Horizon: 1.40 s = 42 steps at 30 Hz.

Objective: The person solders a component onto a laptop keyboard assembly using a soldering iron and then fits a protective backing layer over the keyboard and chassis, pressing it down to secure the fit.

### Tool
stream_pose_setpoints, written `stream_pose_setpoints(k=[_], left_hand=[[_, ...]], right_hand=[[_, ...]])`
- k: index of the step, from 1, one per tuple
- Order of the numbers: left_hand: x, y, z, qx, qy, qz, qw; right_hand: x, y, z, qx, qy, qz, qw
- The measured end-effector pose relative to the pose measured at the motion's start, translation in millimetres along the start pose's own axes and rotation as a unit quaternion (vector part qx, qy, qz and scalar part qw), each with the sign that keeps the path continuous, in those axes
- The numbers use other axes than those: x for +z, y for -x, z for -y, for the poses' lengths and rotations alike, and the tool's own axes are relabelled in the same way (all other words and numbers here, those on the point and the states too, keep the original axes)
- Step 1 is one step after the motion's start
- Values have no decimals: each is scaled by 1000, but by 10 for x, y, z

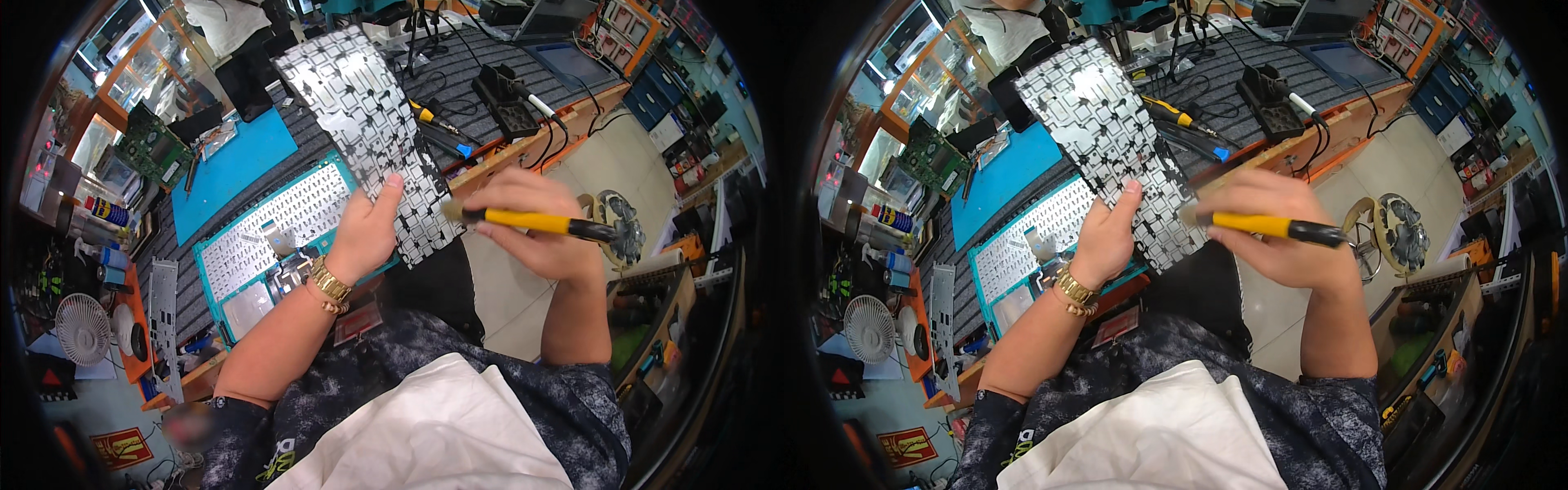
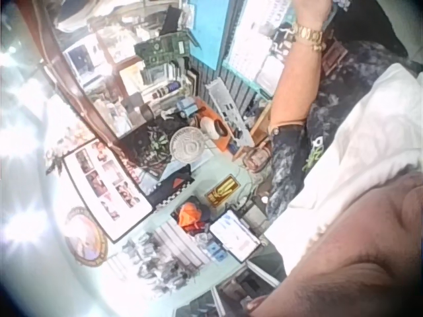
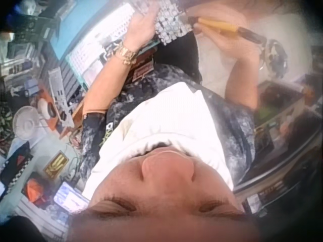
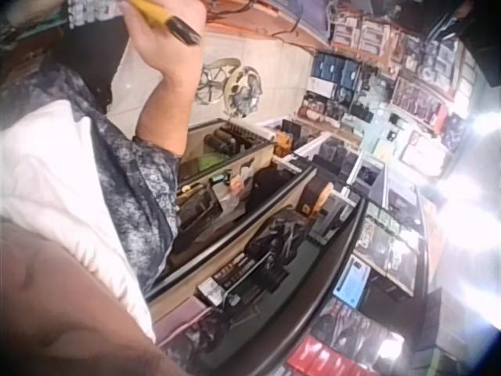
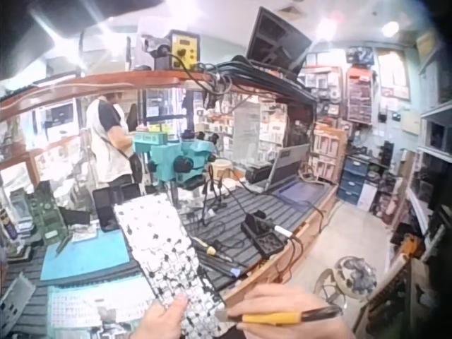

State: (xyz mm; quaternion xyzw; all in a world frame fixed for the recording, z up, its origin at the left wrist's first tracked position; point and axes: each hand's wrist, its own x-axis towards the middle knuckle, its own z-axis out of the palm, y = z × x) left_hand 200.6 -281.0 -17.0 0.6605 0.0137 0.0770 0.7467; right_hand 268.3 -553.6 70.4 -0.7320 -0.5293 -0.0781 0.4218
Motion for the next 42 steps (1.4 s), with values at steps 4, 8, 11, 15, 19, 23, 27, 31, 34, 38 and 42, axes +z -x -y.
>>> stream_pose_setpoints(k=[4,8,11,15,19,23,27,31,34,38,42], left_hand=[[-15,-22,-34,10,23,27,999],[-149,-14,-70,23,69,-20,997],[-300,62,-165,41,97,-47,993],[-437,182,-337,30,140,-67,987],[-681,325,-470,47,143,-90,984],[-793,429,-654,71,115,-112,985],[-928,546,-689,95,88,-140,982],[-1026,583,-669,104,92,-138,981],[-1008,561,-677,108,117,-136,978],[-1016,560,-683,106,160,-143,971],[-1105,583,-714,103,124,-144,976]], right_hand=[[312,-86,59,3,7,-70,998],[351,33,108,69,-79,205,973],[224,69,-90,86,-132,72,985],[203,-166,-511,222,-198,-52,953],[653,-806,-787,324,-45,38,944],[1088,-919,-1232,203,212,30,955],[1133,-1010,-1009,86,220,-49,971],[1110,-878,-176,-77,15,-19,997],[1329,-843,61,-149,123,-5,981],[1547,-854,67,-169,115,-43,978],[1605,-825,-22,-227,183,-64,954]])
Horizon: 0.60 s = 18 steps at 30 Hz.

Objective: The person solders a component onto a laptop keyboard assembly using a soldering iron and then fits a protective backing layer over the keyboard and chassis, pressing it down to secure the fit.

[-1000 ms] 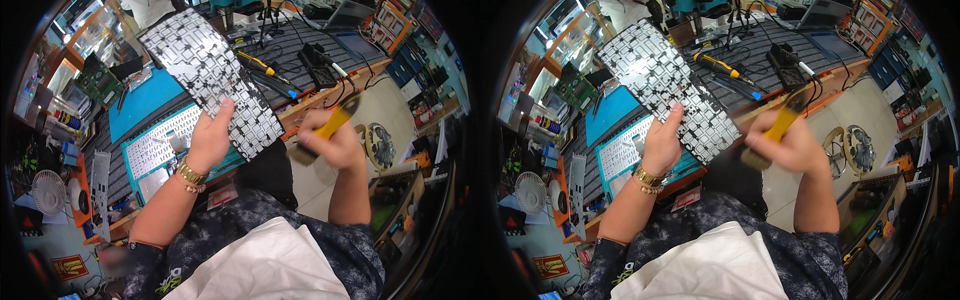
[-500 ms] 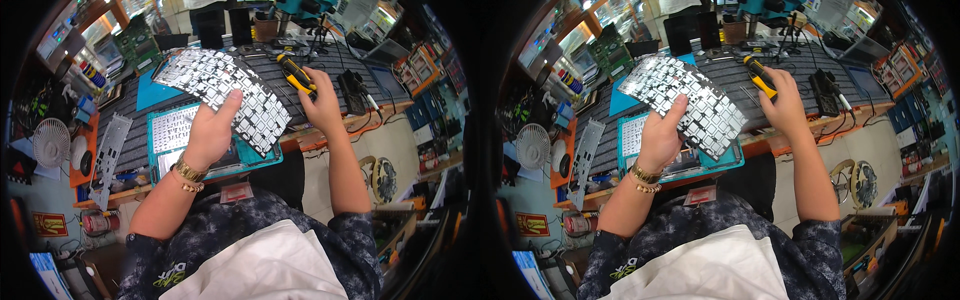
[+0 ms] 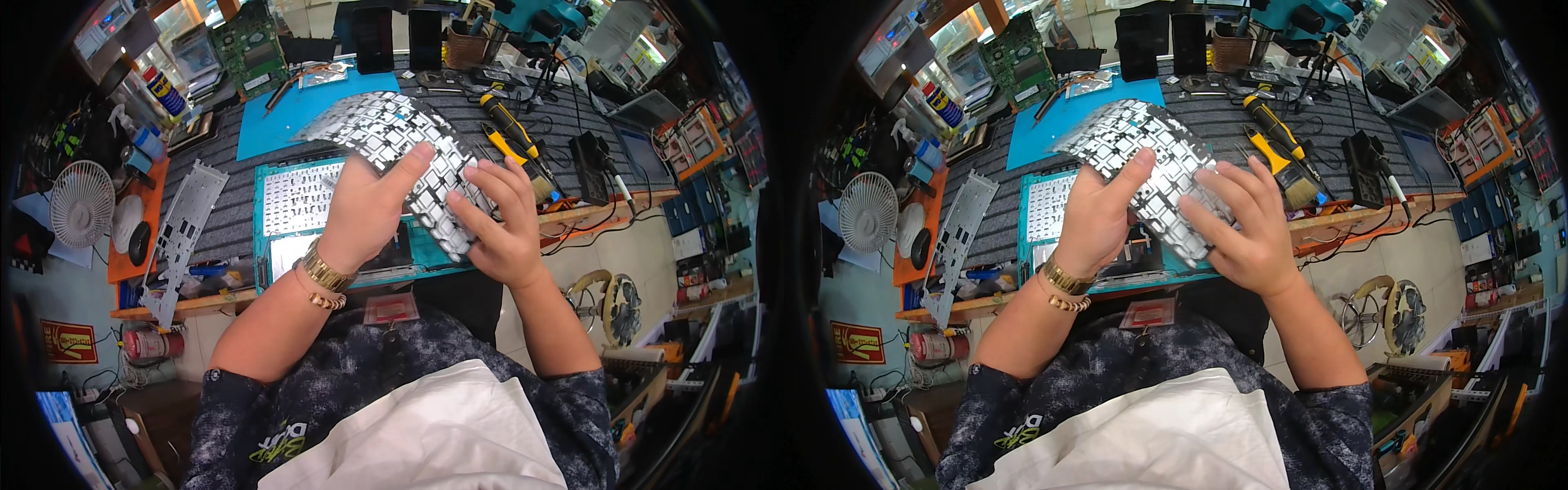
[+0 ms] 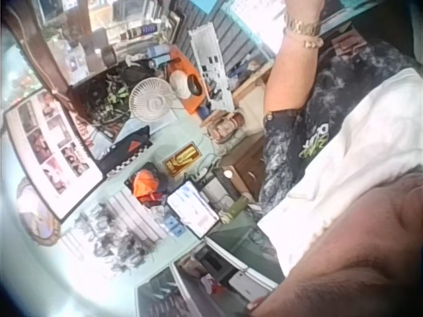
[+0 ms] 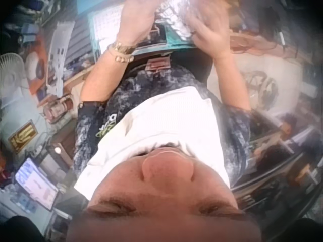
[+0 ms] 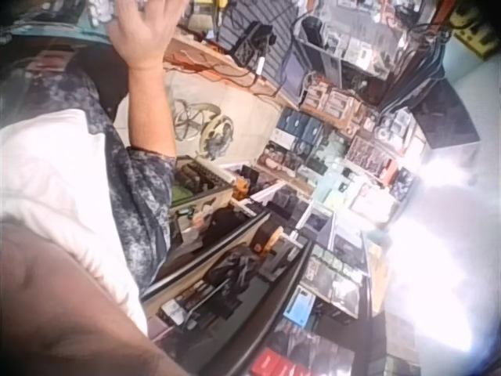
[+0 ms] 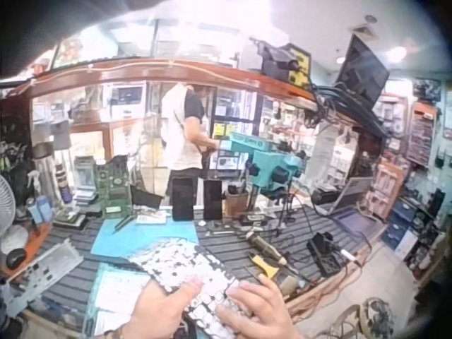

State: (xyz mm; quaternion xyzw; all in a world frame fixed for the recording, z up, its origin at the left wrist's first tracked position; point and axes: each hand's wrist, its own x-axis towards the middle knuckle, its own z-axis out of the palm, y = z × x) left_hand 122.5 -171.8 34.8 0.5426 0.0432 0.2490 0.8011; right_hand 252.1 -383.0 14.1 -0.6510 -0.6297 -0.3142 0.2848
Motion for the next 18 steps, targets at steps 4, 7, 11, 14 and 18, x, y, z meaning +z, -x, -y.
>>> stream_pose_setpoints(k=[4,7,11,14,18], left_hand=[[-120,62,-204,-28,-18,35,999],[-413,63,-146,39,9,57,998],[-873,41,-255,120,-102,-96,983],[-1216,-39,-414,177,-148,-182,956],[-1822,-29,-755,203,-189,-183,943]], right_hand=[[14,-188,34,5,-46,-75,996],[52,-282,-11,45,-98,-141,984],[38,-575,-39,120,-203,-179,955],[67,-582,-105,270,-355,-210,870],[225,-781,-348,349,-499,-142,781]])
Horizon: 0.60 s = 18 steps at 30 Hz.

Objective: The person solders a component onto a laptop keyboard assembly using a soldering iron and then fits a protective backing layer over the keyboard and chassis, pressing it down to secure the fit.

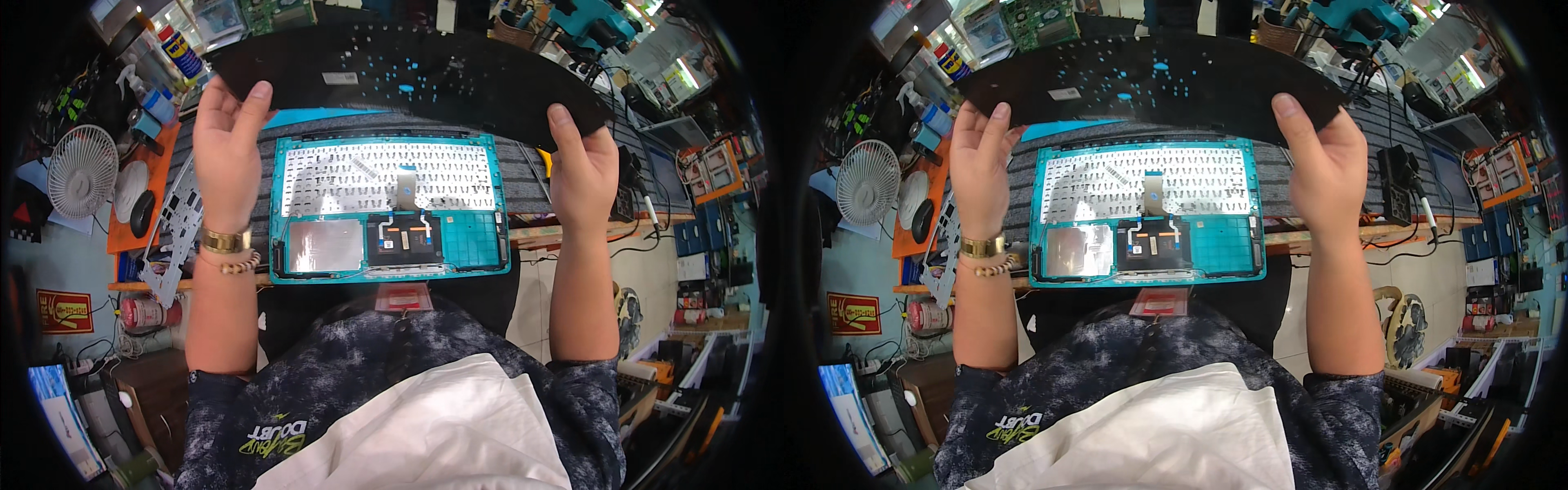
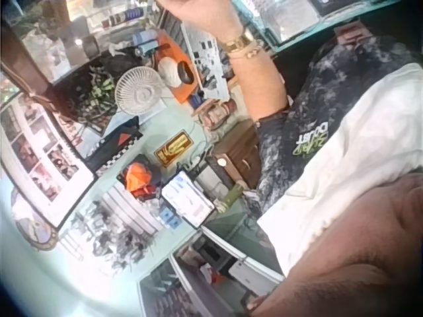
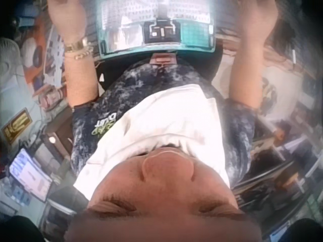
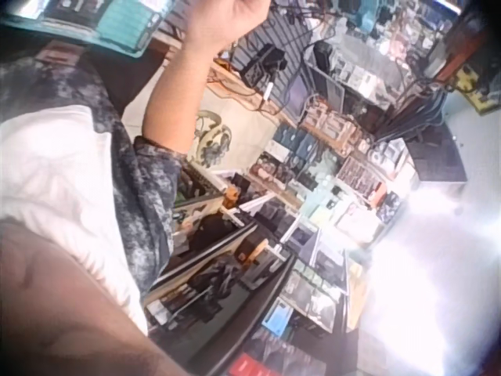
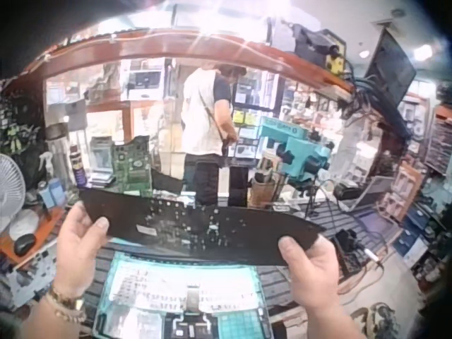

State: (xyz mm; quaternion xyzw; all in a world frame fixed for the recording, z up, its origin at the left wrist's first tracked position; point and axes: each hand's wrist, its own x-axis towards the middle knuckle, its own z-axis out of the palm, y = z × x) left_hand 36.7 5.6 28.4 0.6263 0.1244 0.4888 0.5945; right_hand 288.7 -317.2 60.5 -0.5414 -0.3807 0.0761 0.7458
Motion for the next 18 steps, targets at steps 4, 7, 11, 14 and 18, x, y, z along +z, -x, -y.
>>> stream_pose_setpoints(k=[4,7,11,14,18], left_hand=[[-235,-67,-29,-28,-29,78,996],[-341,-46,39,-72,-71,99,990],[-409,-35,267,-157,-92,125,975],[-448,-31,333,-210,-178,129,953],[-536,16,338,-253,-180,131,941]], right_hand=[[45,-213,-297,98,-20,23,995],[41,-299,-575,194,6,22,981],[-104,-335,-872,259,109,64,958],[-157,-347,-955,283,149,80,944],[-132,-300,-953,296,181,91,933]])
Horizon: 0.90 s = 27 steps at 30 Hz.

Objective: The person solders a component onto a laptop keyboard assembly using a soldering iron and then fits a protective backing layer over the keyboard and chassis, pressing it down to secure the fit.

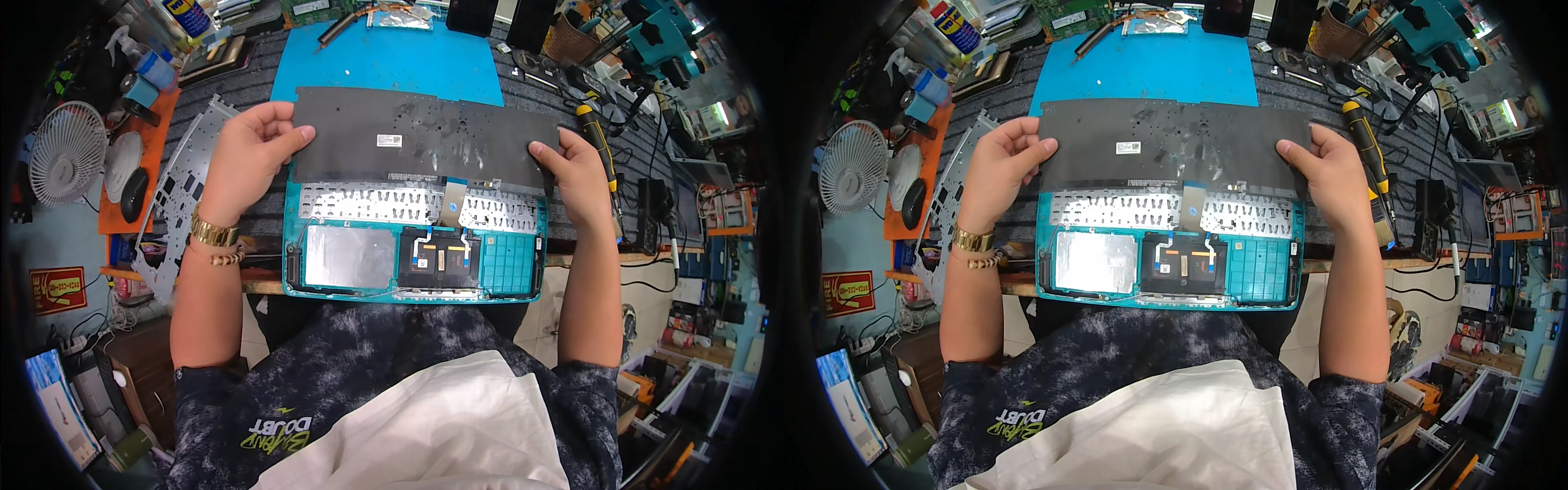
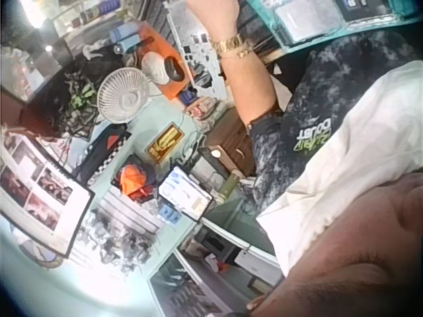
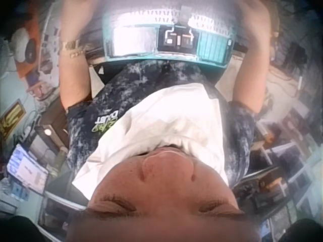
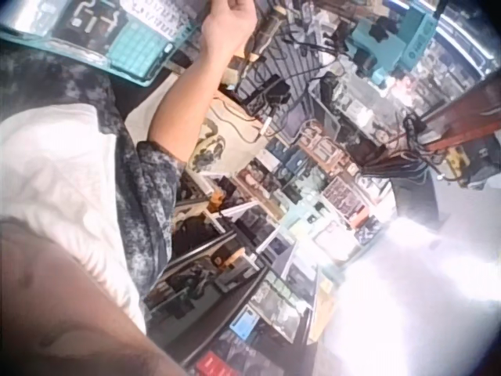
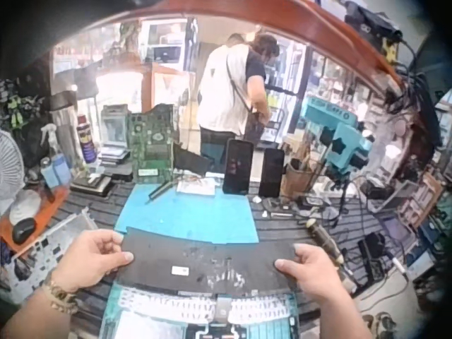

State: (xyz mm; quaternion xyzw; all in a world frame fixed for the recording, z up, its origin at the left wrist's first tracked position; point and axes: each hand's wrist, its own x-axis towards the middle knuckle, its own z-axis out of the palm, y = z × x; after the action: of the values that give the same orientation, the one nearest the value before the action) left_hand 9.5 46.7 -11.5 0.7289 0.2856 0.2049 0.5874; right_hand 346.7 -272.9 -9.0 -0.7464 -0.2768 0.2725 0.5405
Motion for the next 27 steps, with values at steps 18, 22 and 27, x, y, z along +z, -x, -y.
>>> stream_pose_setpoints(k=[18,22,27], left_hand=[[-82,94,227,-51,-14,39,998],[-101,96,261,-50,-13,44,998],[-131,92,317,-44,6,49,998]], right_hand=[[-115,401,-34,75,56,-5,996],[-151,429,-84,68,55,-10,996],[-161,403,-101,49,55,-5,997]])
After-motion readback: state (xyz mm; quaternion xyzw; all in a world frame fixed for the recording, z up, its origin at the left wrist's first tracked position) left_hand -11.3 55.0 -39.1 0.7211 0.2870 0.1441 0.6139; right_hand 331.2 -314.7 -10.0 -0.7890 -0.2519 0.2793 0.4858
